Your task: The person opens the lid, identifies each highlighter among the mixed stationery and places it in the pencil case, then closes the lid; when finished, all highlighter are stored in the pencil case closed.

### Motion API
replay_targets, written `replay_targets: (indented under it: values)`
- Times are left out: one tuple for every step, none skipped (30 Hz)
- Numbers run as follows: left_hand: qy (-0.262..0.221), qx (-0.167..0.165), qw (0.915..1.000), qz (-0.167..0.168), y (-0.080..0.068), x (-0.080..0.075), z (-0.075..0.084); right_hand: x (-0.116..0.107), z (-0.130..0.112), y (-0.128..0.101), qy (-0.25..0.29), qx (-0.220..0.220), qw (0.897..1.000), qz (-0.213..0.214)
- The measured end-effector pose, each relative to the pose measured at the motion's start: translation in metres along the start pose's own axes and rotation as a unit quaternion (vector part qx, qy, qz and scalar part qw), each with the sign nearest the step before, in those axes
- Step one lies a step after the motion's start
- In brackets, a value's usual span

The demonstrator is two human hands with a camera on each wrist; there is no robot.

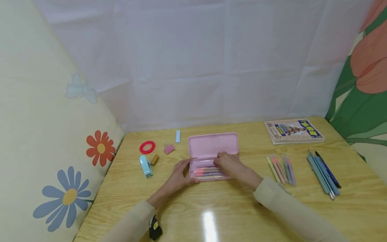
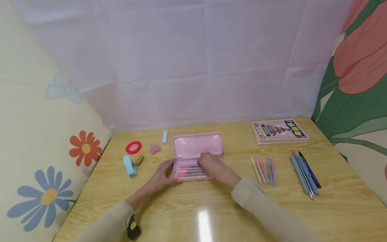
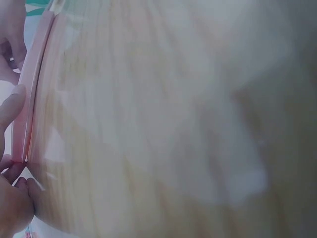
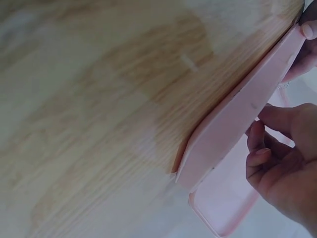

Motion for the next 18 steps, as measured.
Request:
replay_targets:
  values:
    - [0.001, -0.001, 1.0, 0.0, 0.0, 0.0, 0.0, 0.0, 0.0, 0.0, 0.001, 0.0, 1.0, 0.0]
    - [0.001, -0.003, 1.0, -0.002, 0.0, 0.0, -0.001, 0.001, 0.0, 0.0, 0.002, 0.002, 1.0, -0.001]
    - [0.0, -0.001, 1.0, -0.001, 0.0, 0.0, 0.0, 0.001, 0.0, -0.001, 0.005, 0.002, 1.0, -0.002]
    - [0.0, -0.002, 1.0, -0.003, 0.0, 0.0, -0.001, 0.001, 0.0, -0.001, 0.008, 0.004, 1.0, -0.005]
    - [-0.002, -0.004, 1.0, -0.004, 0.0, 0.0, -0.001, 0.001, 0.0, -0.001, 0.011, 0.004, 1.0, -0.007]
    - [-0.002, -0.005, 1.0, -0.005, 0.0, 0.0, -0.001, 0.001, 0.001, -0.001, 0.012, 0.005, 1.0, -0.009]
    - [-0.002, -0.006, 1.0, -0.006, 0.0, 0.0, -0.001, 0.001, 0.001, -0.001, 0.015, 0.006, 1.0, -0.01]
    - [-0.003, -0.007, 0.9999, -0.007, 0.0, 0.0, -0.001, 0.0, 0.002, -0.002, 0.018, 0.011, 1.0, -0.012]
    - [-0.003, -0.005, 1.0, -0.005, 0.0, 0.0, -0.001, 0.0, 0.002, -0.002, 0.021, 0.013, 1.0, -0.013]
    - [-0.002, -0.007, 1.0, -0.007, 0.0, 0.0, -0.002, -0.001, 0.003, -0.002, 0.024, 0.014, 1.0, -0.012]
    - [-0.002, -0.006, 1.0, -0.005, 0.0, 0.0, -0.002, -0.002, 0.004, -0.003, 0.028, 0.015, 0.999, -0.013]
    - [-0.001, -0.006, 1.0, -0.005, -0.001, 0.001, -0.002, -0.005, 0.004, -0.004, 0.031, 0.017, 0.999, -0.013]
    - [-0.001, -0.005, 1.0, -0.004, -0.001, 0.001, -0.002, -0.007, 0.004, -0.005, 0.036, 0.022, 0.999, -0.013]
    - [-0.001, -0.004, 1.0, -0.003, -0.001, 0.001, -0.001, -0.01, 0.005, -0.007, 0.04, 0.026, 0.999, -0.013]
    - [0.0, -0.002, 1.0, -0.003, -0.001, 0.001, -0.001, -0.014, 0.006, -0.009, 0.041, 0.024, 0.999, -0.009]
    - [0.0, -0.003, 1.0, -0.003, -0.001, 0.001, -0.001, -0.017, 0.007, -0.012, 0.046, 0.024, 0.999, -0.001]
    - [0.0, -0.002, 1.0, -0.002, -0.001, 0.001, 0.0, -0.022, 0.009, -0.016, 0.049, 0.025, 0.998, 0.006]
    - [0.001, -0.003, 1.0, -0.003, -0.001, 0.001, 0.0, -0.026, 0.011, -0.02, 0.054, 0.029, 0.998, 0.017]
Point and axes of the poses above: each hand's wrist, its own y-axis towards the middle knuckle, its own x-axis out of the palm, z = x × y, the point moved 6 cm from there along y, towards the middle knuckle, and after that the axes turned 5 degrees about -x, right-handed, at the moved point
